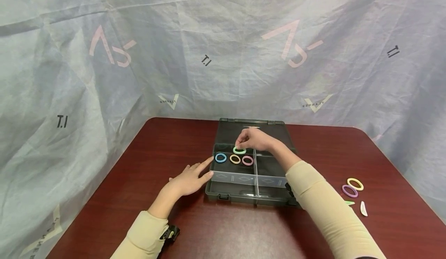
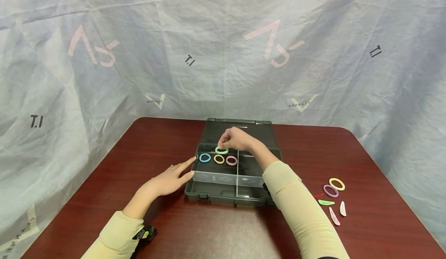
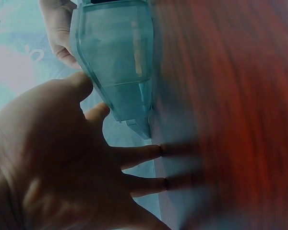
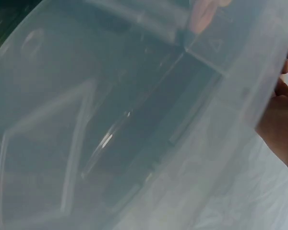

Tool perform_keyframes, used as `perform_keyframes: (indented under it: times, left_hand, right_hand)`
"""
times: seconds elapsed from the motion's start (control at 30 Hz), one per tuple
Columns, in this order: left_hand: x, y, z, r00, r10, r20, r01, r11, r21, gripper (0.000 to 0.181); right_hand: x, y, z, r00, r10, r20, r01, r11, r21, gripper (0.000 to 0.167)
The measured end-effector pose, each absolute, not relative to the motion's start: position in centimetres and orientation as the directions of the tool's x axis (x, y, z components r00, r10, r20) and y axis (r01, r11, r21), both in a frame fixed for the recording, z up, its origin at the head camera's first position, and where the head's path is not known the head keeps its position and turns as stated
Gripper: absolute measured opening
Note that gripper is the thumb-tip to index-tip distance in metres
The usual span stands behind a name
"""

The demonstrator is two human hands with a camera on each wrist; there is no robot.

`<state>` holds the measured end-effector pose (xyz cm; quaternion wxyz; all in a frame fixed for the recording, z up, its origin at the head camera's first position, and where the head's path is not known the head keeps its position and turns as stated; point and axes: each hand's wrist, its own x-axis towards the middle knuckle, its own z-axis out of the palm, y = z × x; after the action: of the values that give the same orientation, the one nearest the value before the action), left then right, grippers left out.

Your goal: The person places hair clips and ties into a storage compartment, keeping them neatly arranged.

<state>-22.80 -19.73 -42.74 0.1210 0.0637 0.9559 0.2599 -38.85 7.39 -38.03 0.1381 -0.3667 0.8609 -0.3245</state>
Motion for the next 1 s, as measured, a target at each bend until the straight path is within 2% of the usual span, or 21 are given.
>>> perform_keyframes:
  times: [0.33, 0.7, 1.0]
  left_hand:
    - [-22.9, -19.7, -42.6, -0.959, 0.188, -0.210, 0.054, 0.855, 0.516, 0.063]
    - [-22.9, -19.7, -42.4, -0.957, 0.193, -0.217, 0.053, 0.851, 0.523, 0.063]
    - [-22.9, -19.7, -42.4, -0.956, 0.194, -0.218, 0.055, 0.852, 0.520, 0.062]
  right_hand:
    - [-38.1, 5.1, -39.1, -0.637, -0.770, 0.014, -0.605, 0.489, -0.629, 0.009]
    - [-37.4, 3.4, -39.6, -0.615, -0.788, -0.007, -0.628, 0.496, -0.600, 0.009]
    - [-36.7, 2.5, -39.7, -0.615, -0.785, -0.068, -0.600, 0.522, -0.607, 0.009]
